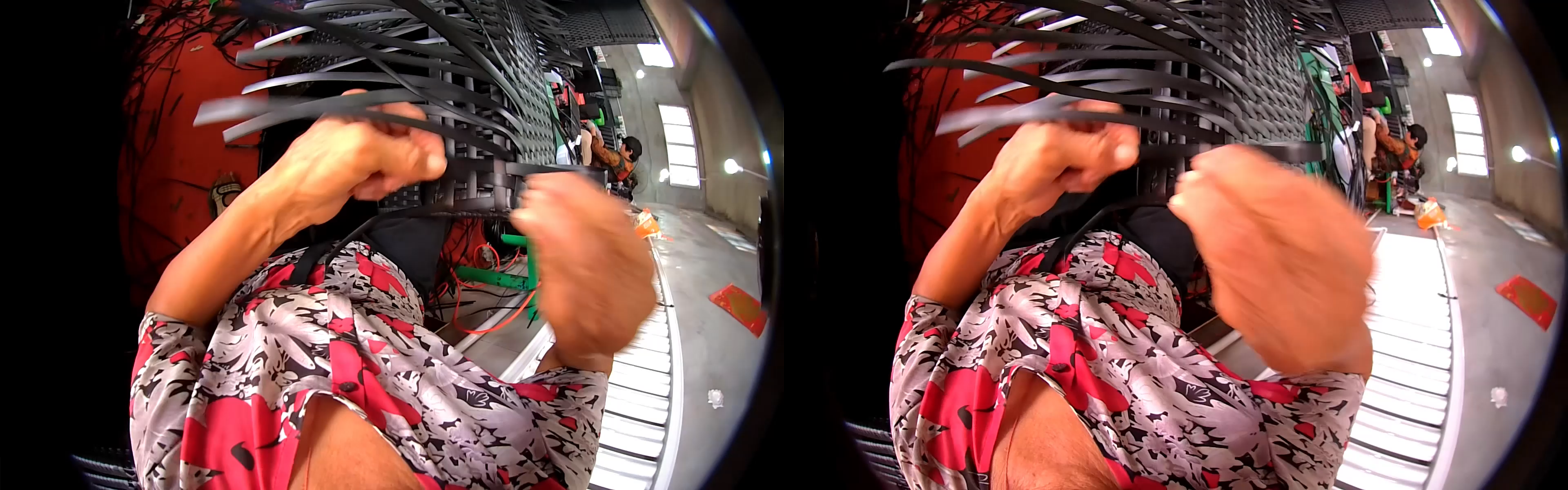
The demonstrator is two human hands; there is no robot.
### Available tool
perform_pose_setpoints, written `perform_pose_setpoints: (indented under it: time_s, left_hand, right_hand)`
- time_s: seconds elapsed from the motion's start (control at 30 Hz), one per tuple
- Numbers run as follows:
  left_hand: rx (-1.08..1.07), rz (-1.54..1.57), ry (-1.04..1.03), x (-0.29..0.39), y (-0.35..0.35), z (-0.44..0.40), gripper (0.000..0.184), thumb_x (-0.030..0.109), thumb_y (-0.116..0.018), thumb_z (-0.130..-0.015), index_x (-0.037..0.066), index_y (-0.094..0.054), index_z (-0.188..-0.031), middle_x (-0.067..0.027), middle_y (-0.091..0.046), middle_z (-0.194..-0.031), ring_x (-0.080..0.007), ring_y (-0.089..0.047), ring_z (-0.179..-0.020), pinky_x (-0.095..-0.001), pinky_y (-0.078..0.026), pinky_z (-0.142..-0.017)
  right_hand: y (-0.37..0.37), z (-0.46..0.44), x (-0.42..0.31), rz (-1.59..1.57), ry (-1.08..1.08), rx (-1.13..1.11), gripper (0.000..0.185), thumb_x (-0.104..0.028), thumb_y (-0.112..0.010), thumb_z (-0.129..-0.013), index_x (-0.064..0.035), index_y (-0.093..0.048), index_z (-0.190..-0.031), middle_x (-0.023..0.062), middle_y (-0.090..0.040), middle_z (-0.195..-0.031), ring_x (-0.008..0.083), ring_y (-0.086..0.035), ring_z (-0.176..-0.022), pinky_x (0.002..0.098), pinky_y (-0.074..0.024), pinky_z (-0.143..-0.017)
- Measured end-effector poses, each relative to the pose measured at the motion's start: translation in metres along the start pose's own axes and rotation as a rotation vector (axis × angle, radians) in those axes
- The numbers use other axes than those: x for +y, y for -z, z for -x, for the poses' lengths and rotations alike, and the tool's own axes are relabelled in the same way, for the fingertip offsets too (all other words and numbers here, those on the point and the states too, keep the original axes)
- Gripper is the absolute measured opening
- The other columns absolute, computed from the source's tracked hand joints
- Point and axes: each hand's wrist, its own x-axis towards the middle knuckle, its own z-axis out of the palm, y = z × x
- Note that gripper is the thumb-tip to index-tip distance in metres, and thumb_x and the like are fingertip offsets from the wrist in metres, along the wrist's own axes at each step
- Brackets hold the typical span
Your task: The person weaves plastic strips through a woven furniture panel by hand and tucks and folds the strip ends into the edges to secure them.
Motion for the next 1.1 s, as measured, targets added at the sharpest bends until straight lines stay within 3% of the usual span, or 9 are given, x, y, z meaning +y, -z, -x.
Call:
perform_pose_setpoints:
  time_s: [0.17, 0.3, 0.37, 0.43, 0.5, 0.6, 0.77, 1.0, 1.1]
  left_hand:
    - [-0.131, -0.095, -0.339, -0.004, 0.003, 0.019, 0.014, 0.008, -0.074, -0.075, -0.002, -0.064, -0.074, -0.0036, -0.054, -0.058, -0.0074, -0.043, -0.045, -0.0213, -0.029, -0.04]
    - [-0.22, 0.091, -0.278, -0.012, 0.01, 0.011, 0.016, 0.012, -0.066, -0.085, -0.004, -0.065, -0.089, -0.0067, -0.056, -0.058, -0.0083, -0.044, -0.043, -0.0209, -0.032, -0.038]
    - [-0.163, 0.192, -0.195, -0.021, 0.018, -0.001, 0.021, 0.015, -0.06, -0.09, -0.004, -0.064, -0.097, -0.0069, -0.057, -0.059, -0.0079, -0.045, -0.042, -0.0199, -0.032, -0.038]
    - [0.042, -0.072, -0.162, -0.029, 0.01, -0.008, 0.027, 0.017, -0.056, -0.093, -0.004, -0.063, -0.109, -0.0052, -0.058, -0.058, -0.0063, -0.043, -0.04, -0.0194, -0.032, -0.037]
    - [0.048, -0.086, -0.112, -0.026, 0.002, -0.006, 0.035, 0.018, -0.056, -0.093, -0.006, -0.057, -0.118, -0.0055, -0.058, -0.058, -0.0063, -0.042, -0.039, -0.0196, -0.032, -0.037]
    - [-0.024, -0.027, -0.072, -0.023, 0.0, -0.006, 0.045, 0.017, -0.057, -0.092, -0.009, -0.047, -0.127, -0.0071, -0.058, -0.058, -0.0079, -0.044, -0.038, -0.0203, -0.034, -0.037]
    - [-0.223, 0.337, -0.02, -0.03, -0.002, -0.01, 0.065, 0.017, -0.056, -0.093, -0.012, -0.021, -0.138, -0.0123, -0.057, -0.059, -0.0162, -0.049, -0.038, -0.0246, -0.039, -0.037]
    - [-0.505, 0.711, 0.054, -0.042, 0.017, -0.03, 0.04, 0.012, -0.051, -0.093, -0.008, -0.036, -0.125, -0.0154, -0.06, -0.069, -0.0207, -0.057, -0.045, -0.0281, -0.044, -0.041]
    - [-0.405, 0.648, 0.107, -0.042, 0.007, -0.034, 0.036, 0.008, -0.05, -0.092, -0.006, -0.04, -0.124, -0.0156, -0.062, -0.07, -0.0195, -0.056, -0.044, -0.0275, -0.044, -0.041]
  right_hand:
    - [-0.032, -0.003, 0.01, -0.31, -0.066, -0.11, 0.022, 0.001, -0.071, -0.071, 0.002, -0.067, -0.092, 0.0141, -0.066, -0.087, 0.0232, -0.065, -0.066, 0.026, -0.0508, -0.053]
    - [-0.036, -0.008, 0.03, -0.538, -0.02, -0.106, 0.023, 0.004, -0.07, -0.072, -0.0006, -0.067, -0.095, 0.011, -0.065, -0.081, 0.021, -0.062, -0.059, 0.0252, -0.0481, -0.052]
    - [-0.026, -0.011, 0.024, -0.556, -0.103, -0.127, 0.022, 0.003, -0.07, -0.073, -0.0001, -0.065, -0.094, 0.0095, -0.063, -0.075, 0.0183, -0.058, -0.056, 0.0264, -0.0451, -0.05]
    - [-0.018, -0.014, 0.007, -0.34, -0.478, -0.183, 0.016, 0.004, -0.069, -0.075, 0.0028, -0.066, -0.09, 0.0024, -0.06, -0.07, 0.0062, -0.051, -0.054, 0.0197, -0.0372, -0.048]
    - [-0.022, -0.015, 0.006, -0.282, -0.419, -0.16, 0.013, 0.005, -0.065, -0.073, 0.003, -0.065, -0.086, 0.0039, -0.059, -0.068, 0.0072, -0.05, -0.052, 0.021, -0.0373, -0.047]
    - [-0.02, -0.022, 0.011, 0.049, -0.107, -0.332, 0.013, 0.006, -0.062, -0.071, 0.0017, -0.063, -0.083, 0.0121, -0.059, -0.07, 0.0252, -0.056, -0.053, 0.0316, -0.0425, -0.049]
    - [-0.022, -0.036, -0.001, 0.238, -0.078, -0.513, 0.006, -0.001, -0.062, -0.073, -0.0016, -0.057, -0.076, 0.0112, -0.055, -0.068, 0.0308, -0.057, -0.057, 0.0396, -0.0424, -0.051]
    - [-0.025, -0.042, 0.005, 0.277, -0.029, -0.625, 0.007, -0.004, -0.061, -0.075, -0.0035, -0.054, -0.073, 0.0111, -0.052, -0.068, 0.0306, -0.057, -0.057, 0.041, -0.0412, -0.05]
    - [-0.025, -0.045, 0.008, 0.228, -0.025, -0.63, 0.006, -0.003, -0.06, -0.076, -0.0038, -0.055, -0.074, 0.0108, -0.052, -0.069, 0.0306, -0.057, -0.056, 0.041, -0.0412, -0.05]
